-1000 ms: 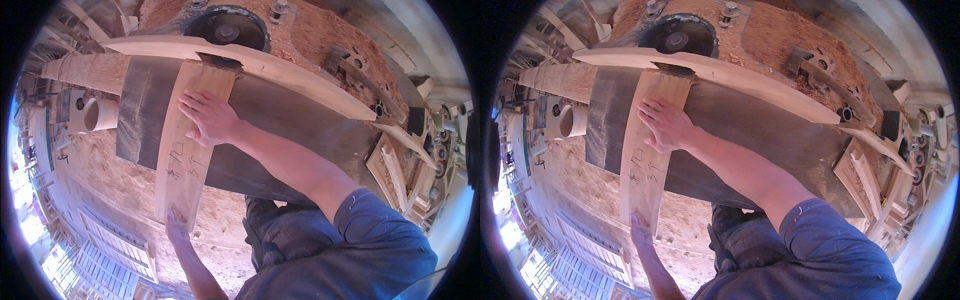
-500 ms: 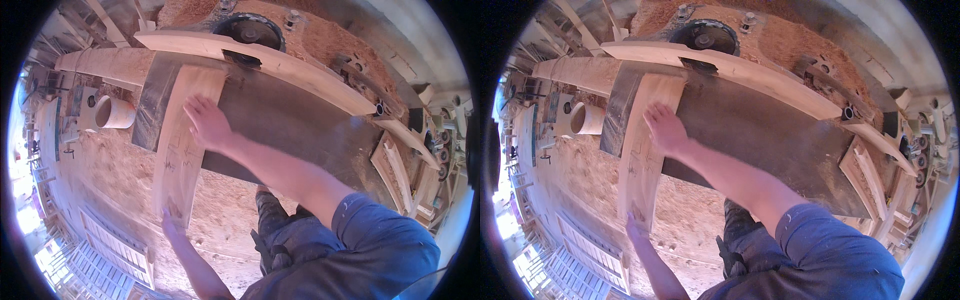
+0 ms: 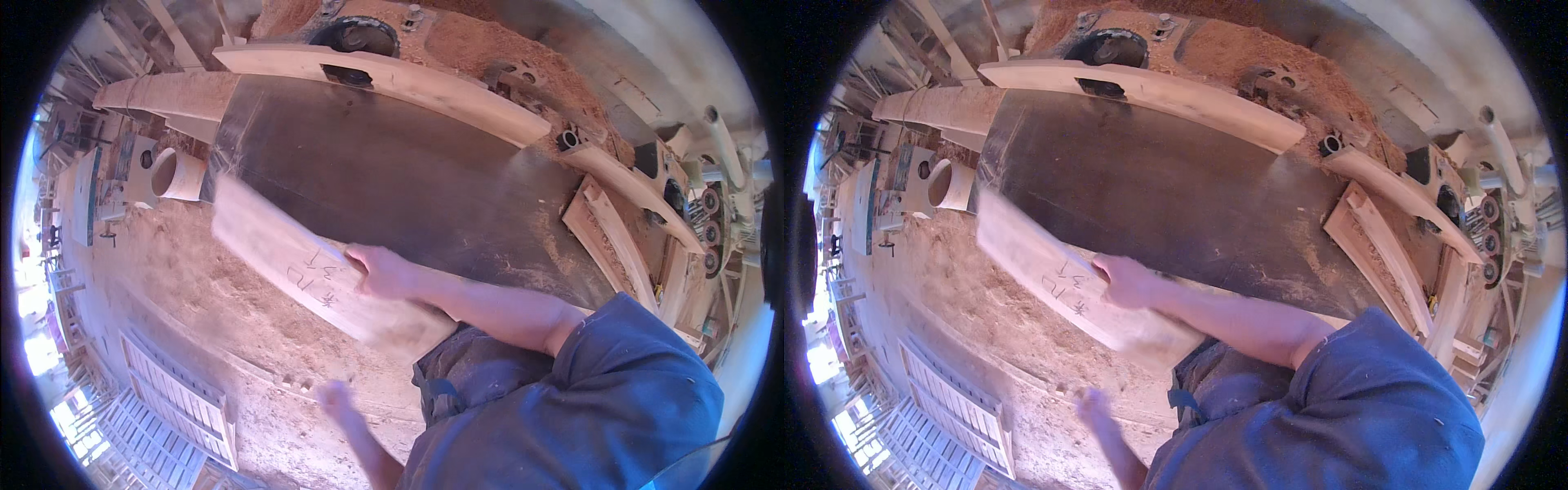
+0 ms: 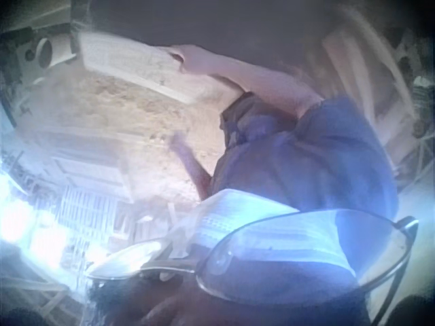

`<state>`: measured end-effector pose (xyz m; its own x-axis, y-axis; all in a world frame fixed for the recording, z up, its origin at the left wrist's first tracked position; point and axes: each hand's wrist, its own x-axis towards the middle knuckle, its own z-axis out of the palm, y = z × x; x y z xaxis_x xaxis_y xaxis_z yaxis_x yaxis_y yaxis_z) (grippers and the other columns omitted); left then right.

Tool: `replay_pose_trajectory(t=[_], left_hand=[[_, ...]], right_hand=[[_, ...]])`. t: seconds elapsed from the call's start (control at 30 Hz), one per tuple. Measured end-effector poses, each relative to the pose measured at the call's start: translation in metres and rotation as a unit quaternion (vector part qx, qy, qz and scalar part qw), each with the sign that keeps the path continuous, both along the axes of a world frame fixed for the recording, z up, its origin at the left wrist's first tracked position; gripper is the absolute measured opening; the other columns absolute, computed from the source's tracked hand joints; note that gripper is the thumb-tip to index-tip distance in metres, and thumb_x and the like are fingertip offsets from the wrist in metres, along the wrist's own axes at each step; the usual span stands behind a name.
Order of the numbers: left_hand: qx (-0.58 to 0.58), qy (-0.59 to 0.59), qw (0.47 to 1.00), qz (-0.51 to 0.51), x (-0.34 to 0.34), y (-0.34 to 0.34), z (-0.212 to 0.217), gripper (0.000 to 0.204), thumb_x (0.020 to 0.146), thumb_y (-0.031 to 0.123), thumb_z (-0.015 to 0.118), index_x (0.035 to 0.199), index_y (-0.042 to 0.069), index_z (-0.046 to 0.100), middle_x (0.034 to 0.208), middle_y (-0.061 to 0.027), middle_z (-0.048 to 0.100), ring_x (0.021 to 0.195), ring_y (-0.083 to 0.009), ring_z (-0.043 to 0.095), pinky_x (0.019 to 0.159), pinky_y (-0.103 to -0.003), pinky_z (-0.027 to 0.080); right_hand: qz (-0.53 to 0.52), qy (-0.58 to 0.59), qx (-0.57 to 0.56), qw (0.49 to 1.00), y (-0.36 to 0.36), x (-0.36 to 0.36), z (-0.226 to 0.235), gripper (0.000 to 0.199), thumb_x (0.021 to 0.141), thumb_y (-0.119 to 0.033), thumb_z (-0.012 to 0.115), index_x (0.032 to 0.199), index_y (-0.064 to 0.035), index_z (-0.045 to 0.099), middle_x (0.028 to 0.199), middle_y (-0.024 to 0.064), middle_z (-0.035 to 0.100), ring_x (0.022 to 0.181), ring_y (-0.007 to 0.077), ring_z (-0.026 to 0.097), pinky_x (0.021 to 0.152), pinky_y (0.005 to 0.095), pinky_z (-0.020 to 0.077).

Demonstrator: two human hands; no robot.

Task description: The person picks up several wooden boards, measures one with a tape measure, and passes boards through a woodworking machine multiple times.

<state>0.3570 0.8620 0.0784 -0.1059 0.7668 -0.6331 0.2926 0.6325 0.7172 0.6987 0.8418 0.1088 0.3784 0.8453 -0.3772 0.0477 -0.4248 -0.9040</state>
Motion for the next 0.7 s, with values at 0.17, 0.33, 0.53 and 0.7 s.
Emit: replay_pose_trajectory(t=[0.17,0.33,0.53,0.7], left_hand=[[0.349,0.241,0.902,-0.082,0.003,0.111,0.033,0.091,0.083,0.043,0.073,0.146,-0.002,0.026,0.144,-0.0230,0.039,0.127,-0.0352,0.045,0.114,-0.048,0.031],[0.131,0.047,0.982,-0.131,0.029,0.102,0.020,0.042,0.086,0.025,0.069,0.113,-0.002,0.052,0.103,-0.0096,0.056,0.089,-0.0202,0.053,0.080,-0.034,0.047],[-0.057,-0.188,0.981,-0.002,0.032,0.022,-0.081,0.056,0.087,0.028,0.070,0.127,-0.007,0.051,0.124,-0.0174,0.058,0.115,-0.0311,0.055,0.102,-0.044,0.044],[-0.114,-0.228,0.967,-0.007,0.087,0.002,-0.060,0.059,0.093,0.033,0.064,0.135,-0.005,0.045,0.130,-0.0169,0.056,0.118,-0.0311,0.056,0.100,-0.044,0.046]], right_hand=[[0.226,-0.124,0.039,0.965,0.021,0.063,0.045,0.042,0.068,-0.007,0.068,0.110,-0.0020,0.064,0.102,0.0193,0.068,0.097,0.0365,0.064,0.083,0.0430,0.0482],[0.416,-0.173,-0.023,0.893,0.048,0.108,0.050,0.039,0.067,-0.006,0.068,0.106,-0.0080,0.069,0.097,0.0166,0.069,0.093,0.0346,0.065,0.080,0.0432,0.0494],[0.113,-0.427,0.115,0.890,0.036,0.119,-0.034,0.040,0.075,-0.014,0.071,0.113,-0.0059,0.066,0.114,0.0127,0.066,0.109,0.0292,0.059,0.094,0.0422,0.0464],[-0.023,-0.512,0.126,0.849,-0.026,0.119,-0.071,0.044,0.082,-0.022,0.067,0.120,-0.0010,0.059,0.131,0.0135,0.056,0.128,0.0280,0.047,0.109,0.0416,0.0367]])
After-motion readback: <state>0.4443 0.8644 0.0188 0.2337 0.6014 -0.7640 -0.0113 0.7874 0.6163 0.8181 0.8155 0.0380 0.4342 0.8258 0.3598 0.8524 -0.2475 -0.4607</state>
